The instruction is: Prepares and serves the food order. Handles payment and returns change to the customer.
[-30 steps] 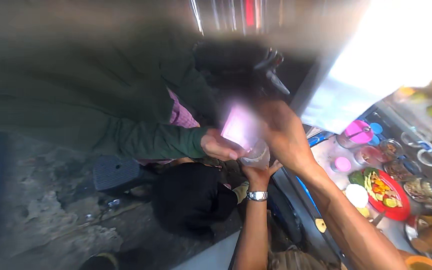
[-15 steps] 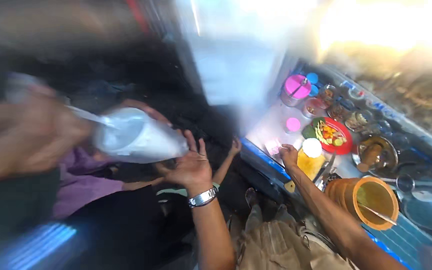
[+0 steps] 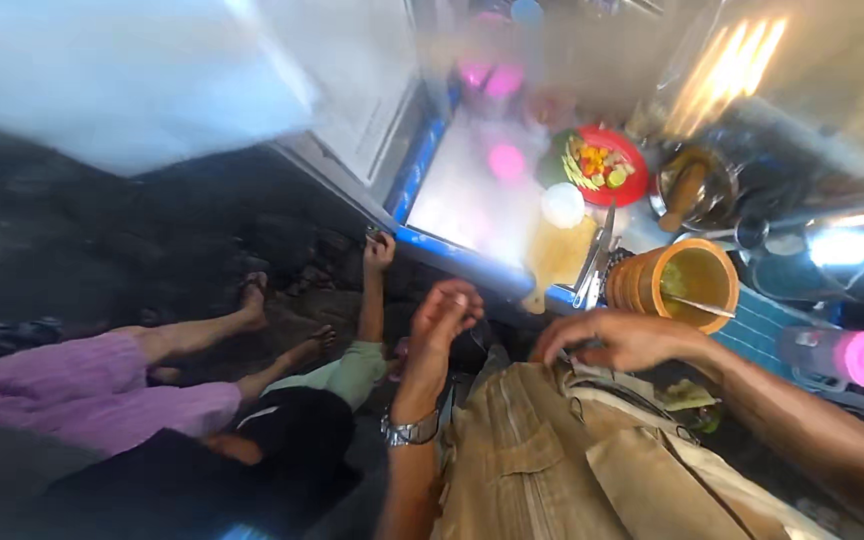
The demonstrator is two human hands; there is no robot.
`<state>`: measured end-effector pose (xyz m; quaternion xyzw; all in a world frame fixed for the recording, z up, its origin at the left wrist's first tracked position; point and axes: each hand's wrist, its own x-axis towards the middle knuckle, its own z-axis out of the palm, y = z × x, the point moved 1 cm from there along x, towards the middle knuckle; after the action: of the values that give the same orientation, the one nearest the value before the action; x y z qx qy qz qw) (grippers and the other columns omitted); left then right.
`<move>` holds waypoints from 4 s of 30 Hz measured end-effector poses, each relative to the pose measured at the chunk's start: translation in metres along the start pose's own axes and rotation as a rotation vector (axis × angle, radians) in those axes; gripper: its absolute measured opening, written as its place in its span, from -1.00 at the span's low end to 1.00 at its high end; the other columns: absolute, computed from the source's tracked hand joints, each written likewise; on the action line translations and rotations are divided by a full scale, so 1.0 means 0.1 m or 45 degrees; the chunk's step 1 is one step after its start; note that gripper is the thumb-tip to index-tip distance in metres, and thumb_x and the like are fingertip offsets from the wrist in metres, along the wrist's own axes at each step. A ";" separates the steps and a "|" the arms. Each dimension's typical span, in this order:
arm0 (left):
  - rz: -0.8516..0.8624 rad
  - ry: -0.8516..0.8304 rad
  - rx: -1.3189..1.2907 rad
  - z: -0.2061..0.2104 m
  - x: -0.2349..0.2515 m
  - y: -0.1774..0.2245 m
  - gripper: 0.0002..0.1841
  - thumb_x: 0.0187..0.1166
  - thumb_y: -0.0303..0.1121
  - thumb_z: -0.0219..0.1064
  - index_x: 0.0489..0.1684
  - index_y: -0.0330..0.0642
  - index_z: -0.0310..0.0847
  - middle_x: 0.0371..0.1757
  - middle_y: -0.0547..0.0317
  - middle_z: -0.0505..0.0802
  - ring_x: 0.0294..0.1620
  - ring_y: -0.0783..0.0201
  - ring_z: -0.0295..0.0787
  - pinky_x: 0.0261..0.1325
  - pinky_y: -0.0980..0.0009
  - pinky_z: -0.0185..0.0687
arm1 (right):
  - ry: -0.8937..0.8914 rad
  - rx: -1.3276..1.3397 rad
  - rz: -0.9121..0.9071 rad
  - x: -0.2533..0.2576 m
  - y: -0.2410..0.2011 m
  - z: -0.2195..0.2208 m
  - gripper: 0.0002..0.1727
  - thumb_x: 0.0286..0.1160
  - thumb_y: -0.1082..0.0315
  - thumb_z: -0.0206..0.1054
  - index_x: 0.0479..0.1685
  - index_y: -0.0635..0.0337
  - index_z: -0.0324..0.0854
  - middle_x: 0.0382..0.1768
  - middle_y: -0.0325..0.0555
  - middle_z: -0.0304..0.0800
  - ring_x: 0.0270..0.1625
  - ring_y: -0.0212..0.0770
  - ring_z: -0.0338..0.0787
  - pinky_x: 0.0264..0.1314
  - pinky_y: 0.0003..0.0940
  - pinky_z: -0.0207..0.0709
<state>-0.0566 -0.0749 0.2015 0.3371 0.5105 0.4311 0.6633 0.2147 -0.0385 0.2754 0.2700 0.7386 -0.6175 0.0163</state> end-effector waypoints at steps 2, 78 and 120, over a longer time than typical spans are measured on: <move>-0.075 -0.280 0.237 0.15 -0.06 -0.04 -0.71 0.67 -0.27 0.16 0.18 -0.22 0.62 0.01 0.14 0.82 0.00 0.27 0.79 0.14 0.24 0.75 | -0.055 -0.186 0.078 -0.27 -0.16 0.03 -0.67 0.49 0.52 0.23 0.16 0.11 0.76 0.21 -0.10 0.78 0.24 -0.14 0.76 0.33 -0.06 0.63; 0.101 -0.639 1.014 1.59 -0.43 0.12 -0.81 0.44 -0.20 0.39 -0.20 -0.09 0.77 -0.35 0.29 0.79 -0.34 0.40 0.70 -0.19 0.39 0.60 | -0.156 -0.303 0.996 -0.75 -0.39 0.68 -0.67 0.66 0.48 0.22 0.25 0.57 0.53 0.22 0.52 0.62 0.38 0.46 0.60 0.41 0.33 0.41; -0.291 -0.213 -0.826 1.31 -0.51 -0.04 -0.49 0.87 -0.15 -0.23 0.71 -0.10 0.27 0.28 0.02 0.79 0.25 0.22 0.79 0.35 0.23 0.73 | 1.521 -0.543 0.415 -0.03 -0.11 0.85 -0.49 0.48 -0.22 0.39 -0.06 0.07 0.79 0.02 -0.09 0.70 0.12 -0.03 0.63 0.11 -0.06 0.51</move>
<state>0.0656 -0.1238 0.2505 0.0836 0.3252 0.4647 0.8193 0.1864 -0.1189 0.2665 0.6659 0.6765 -0.1908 -0.2500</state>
